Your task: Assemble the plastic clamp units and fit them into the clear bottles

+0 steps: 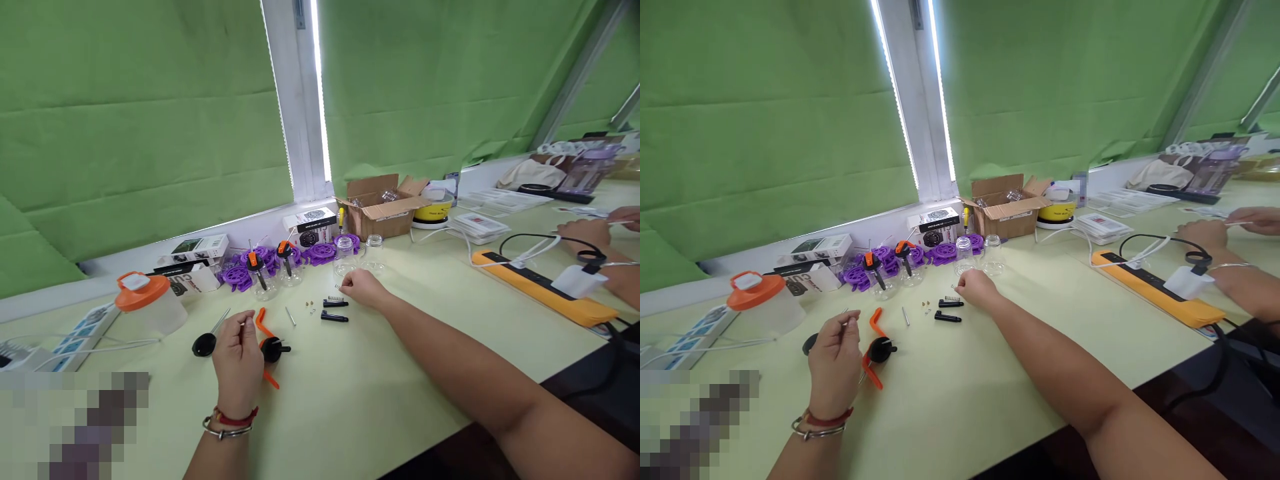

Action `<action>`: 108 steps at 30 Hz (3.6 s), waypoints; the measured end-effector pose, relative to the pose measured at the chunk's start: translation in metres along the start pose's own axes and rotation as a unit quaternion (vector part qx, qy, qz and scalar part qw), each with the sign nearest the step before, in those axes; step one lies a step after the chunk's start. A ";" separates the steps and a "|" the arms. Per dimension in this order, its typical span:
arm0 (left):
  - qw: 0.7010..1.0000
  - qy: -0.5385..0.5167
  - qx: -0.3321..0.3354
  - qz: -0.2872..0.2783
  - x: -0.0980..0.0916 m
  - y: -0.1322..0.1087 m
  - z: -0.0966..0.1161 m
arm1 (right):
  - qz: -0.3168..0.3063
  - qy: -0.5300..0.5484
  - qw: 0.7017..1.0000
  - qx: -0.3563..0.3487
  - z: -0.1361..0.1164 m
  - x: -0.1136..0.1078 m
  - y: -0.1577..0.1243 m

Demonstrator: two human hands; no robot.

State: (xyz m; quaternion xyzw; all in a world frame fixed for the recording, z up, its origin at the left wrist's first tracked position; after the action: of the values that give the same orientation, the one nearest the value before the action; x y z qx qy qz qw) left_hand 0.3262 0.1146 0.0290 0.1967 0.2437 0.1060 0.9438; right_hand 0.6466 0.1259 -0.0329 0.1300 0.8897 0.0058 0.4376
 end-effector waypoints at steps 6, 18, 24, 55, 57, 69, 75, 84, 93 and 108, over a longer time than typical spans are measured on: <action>0.972 0.189 -0.026 -0.134 0.012 0.019 -0.026 | -0.014 0.004 1.000 0.025 0.019 0.018 0.014; 0.929 0.169 -0.084 -0.317 0.046 -0.013 -0.040 | -0.143 0.121 0.981 -0.058 -0.069 0.046 -0.042; 0.906 0.150 -0.093 -0.385 0.061 -0.025 -0.032 | -0.257 0.178 0.949 -0.041 -0.105 0.099 -0.078; 0.850 -0.113 -0.202 -0.473 0.078 -0.049 -0.016 | -0.309 0.519 0.797 -0.013 -0.099 0.102 -0.087; 0.833 -0.135 -0.205 -0.495 0.081 -0.053 -0.014 | -0.305 0.504 0.808 -0.011 -0.097 0.102 -0.087; 0.758 -0.286 -0.275 -0.518 0.074 -0.058 0.006 | -0.296 0.521 0.796 -0.087 -0.113 0.093 -0.088; 0.740 -0.329 -0.262 -0.526 0.073 -0.055 0.005 | -0.247 0.462 0.846 -0.102 -0.113 0.088 -0.083; 0.727 -0.403 -0.258 -0.492 0.072 -0.049 0.002 | -0.181 0.367 0.906 -0.115 -0.118 0.083 -0.082; 0.783 -0.520 -0.258 -0.222 0.022 0.006 -0.021 | -0.096 -0.004 0.986 -0.134 -0.107 0.084 -0.060; 0.918 -0.236 -0.248 -0.200 0.038 0.002 -0.041 | -0.073 0.096 0.986 -0.116 -0.134 0.088 -0.042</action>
State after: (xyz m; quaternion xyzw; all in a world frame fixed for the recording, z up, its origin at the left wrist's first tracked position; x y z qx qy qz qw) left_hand 0.3376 0.1410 -0.0189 -0.0777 0.0139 -0.0775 0.9939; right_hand 0.4812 0.1197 -0.0244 0.0116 0.9281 0.0897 0.3611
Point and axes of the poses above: each hand's wrist, its own y-axis towards the middle knuckle, its own x-axis out of the palm, z = x × y, the point moved 9 cm from there along y, towards the middle knuckle, and after that the axes turned 7 degrees about -x, right-handed, at the moved point
